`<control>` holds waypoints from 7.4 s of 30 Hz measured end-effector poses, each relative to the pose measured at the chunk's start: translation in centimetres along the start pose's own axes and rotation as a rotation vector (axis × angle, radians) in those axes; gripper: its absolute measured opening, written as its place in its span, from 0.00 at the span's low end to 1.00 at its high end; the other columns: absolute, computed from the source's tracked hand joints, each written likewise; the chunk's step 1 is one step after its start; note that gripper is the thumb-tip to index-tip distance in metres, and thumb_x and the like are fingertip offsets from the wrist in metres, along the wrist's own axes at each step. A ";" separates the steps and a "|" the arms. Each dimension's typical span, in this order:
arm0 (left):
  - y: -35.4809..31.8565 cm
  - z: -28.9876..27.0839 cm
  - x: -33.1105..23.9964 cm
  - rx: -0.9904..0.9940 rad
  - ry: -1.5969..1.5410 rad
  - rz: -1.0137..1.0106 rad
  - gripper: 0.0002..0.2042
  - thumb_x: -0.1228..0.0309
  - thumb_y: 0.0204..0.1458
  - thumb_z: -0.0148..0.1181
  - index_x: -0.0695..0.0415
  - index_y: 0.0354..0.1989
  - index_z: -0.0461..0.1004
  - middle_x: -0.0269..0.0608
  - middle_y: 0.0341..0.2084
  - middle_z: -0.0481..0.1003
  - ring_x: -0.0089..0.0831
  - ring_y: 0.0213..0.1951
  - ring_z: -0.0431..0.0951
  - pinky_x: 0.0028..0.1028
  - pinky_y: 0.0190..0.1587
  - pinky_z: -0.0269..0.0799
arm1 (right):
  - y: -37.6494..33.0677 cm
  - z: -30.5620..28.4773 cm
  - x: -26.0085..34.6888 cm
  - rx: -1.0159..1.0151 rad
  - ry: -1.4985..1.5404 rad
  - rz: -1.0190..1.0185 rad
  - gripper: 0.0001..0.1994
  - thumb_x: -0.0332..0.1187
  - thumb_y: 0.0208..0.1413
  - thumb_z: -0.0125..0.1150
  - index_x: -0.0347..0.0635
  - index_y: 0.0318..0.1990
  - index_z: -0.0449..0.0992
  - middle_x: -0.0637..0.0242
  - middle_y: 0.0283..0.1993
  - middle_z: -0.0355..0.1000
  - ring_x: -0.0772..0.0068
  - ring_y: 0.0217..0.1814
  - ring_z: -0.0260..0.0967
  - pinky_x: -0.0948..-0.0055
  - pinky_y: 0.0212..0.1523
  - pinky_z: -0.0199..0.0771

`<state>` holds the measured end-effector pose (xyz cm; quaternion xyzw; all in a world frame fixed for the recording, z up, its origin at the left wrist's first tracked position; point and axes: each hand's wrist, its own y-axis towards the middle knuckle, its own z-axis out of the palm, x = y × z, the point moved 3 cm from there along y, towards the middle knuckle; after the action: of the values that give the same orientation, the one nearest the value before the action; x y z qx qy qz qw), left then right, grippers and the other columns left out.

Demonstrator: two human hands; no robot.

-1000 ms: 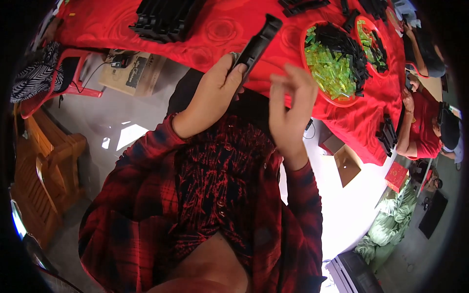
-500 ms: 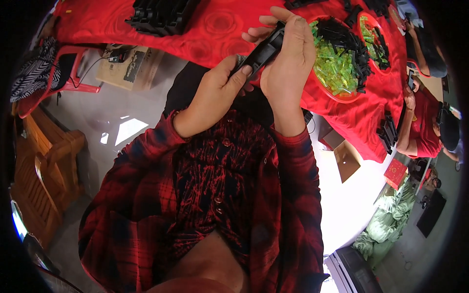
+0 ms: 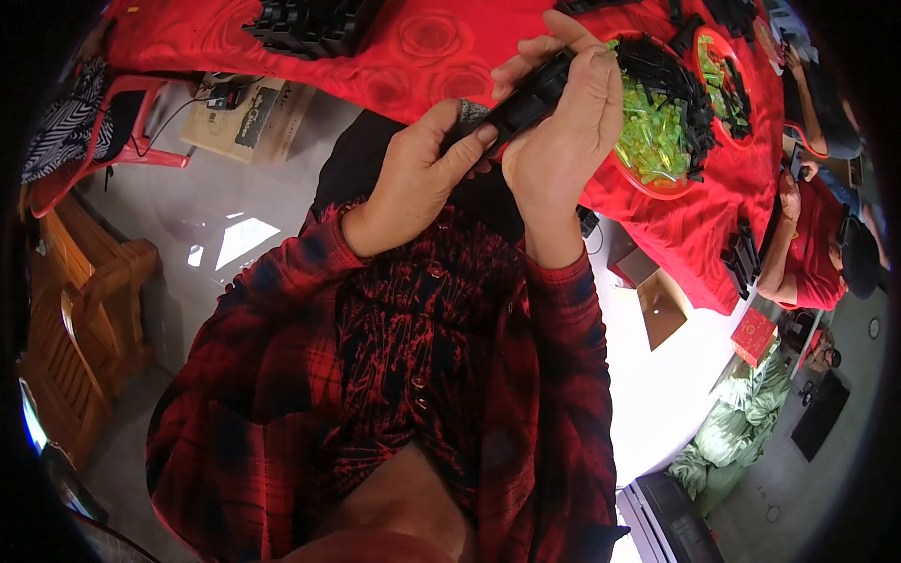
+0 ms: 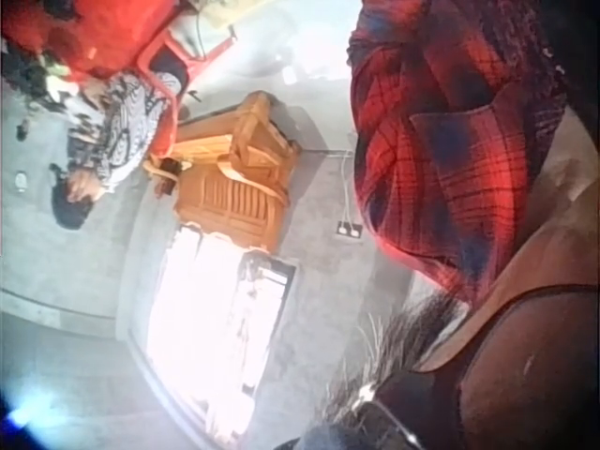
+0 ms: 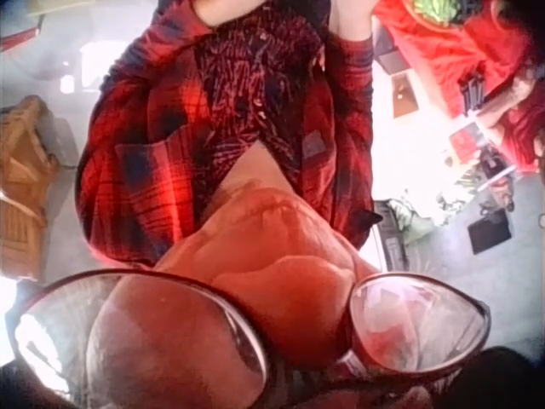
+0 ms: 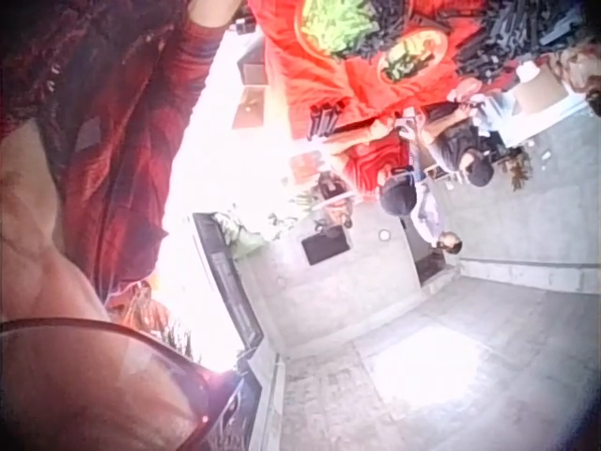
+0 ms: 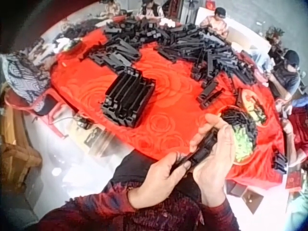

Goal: The person assembles level components by inserting small transparent vials into black plastic frames by hand and placing the completed frames onto a stack on the table.

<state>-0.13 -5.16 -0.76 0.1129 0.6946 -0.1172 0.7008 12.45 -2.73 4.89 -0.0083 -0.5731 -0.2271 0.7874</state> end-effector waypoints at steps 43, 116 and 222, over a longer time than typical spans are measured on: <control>0.7 0.5 0.4 0.148 0.022 -0.182 0.20 0.53 0.62 0.56 0.62 0.33 0.75 0.32 0.18 0.73 0.18 0.22 0.73 0.21 0.24 0.68 | -0.3 -1.1 -0.8 -0.227 -0.081 0.048 0.20 0.41 0.69 0.38 0.31 0.48 0.70 0.64 0.31 0.67 0.71 0.24 0.68 0.72 0.25 0.70; 8.4 0.6 1.6 -0.021 0.896 0.171 0.15 0.67 0.59 0.55 0.65 0.48 0.71 0.56 0.39 0.73 0.53 0.43 0.74 0.43 0.46 0.71 | 7.2 -15.4 -0.1 0.089 -1.610 -0.331 0.09 0.36 0.53 0.65 0.47 0.40 0.78 0.65 0.37 0.73 0.59 0.44 0.70 0.59 0.44 0.63; 5.4 -2.0 3.5 -0.144 0.641 0.330 0.15 0.69 0.41 0.70 0.62 0.36 0.75 0.43 0.29 0.68 0.41 0.34 0.71 0.35 0.35 0.70 | 5.6 -5.7 -5.2 0.681 -1.331 -0.521 0.10 0.25 0.49 0.63 0.48 0.40 0.77 0.73 0.31 0.75 0.70 0.44 0.71 0.53 0.62 0.54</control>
<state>-0.26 0.57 -4.31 0.2048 0.8577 0.0880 0.4632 18.34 2.52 -0.36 0.2337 -0.9450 -0.1635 0.1600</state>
